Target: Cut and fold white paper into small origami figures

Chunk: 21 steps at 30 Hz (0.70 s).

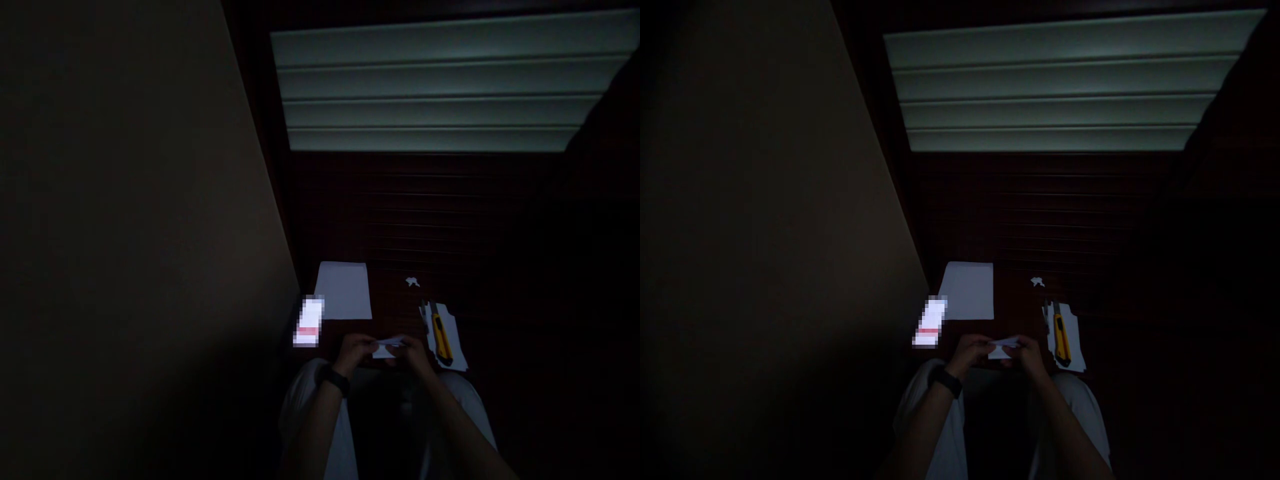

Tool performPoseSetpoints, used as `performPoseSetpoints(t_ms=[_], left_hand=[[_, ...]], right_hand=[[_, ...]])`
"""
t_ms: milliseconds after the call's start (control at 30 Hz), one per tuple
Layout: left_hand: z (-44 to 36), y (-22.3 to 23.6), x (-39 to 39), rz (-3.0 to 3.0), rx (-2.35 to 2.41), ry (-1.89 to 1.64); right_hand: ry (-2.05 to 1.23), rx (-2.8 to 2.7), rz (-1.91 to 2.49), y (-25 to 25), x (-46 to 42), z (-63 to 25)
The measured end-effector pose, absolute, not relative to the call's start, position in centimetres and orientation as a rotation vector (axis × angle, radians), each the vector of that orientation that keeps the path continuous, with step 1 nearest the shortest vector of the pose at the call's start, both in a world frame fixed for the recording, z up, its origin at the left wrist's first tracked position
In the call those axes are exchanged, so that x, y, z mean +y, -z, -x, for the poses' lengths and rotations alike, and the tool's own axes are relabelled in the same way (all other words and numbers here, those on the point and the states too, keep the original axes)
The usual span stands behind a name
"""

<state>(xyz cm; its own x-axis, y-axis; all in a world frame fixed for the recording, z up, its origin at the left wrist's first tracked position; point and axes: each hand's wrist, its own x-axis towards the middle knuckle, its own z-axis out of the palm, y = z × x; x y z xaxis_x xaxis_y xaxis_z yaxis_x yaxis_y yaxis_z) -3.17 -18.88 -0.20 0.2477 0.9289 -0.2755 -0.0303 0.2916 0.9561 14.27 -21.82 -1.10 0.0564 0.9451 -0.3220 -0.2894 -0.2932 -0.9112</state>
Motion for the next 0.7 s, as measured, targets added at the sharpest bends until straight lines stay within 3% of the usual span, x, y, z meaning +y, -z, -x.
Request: performPoseSetpoints(t_ms=[700], left_hand=[[3.1, -0.4, -19.0, -1.04, 1.121, -0.958]], right_hand=[[-1.517, -0.729, 1.227, 0.9, -22.0, -12.6]])
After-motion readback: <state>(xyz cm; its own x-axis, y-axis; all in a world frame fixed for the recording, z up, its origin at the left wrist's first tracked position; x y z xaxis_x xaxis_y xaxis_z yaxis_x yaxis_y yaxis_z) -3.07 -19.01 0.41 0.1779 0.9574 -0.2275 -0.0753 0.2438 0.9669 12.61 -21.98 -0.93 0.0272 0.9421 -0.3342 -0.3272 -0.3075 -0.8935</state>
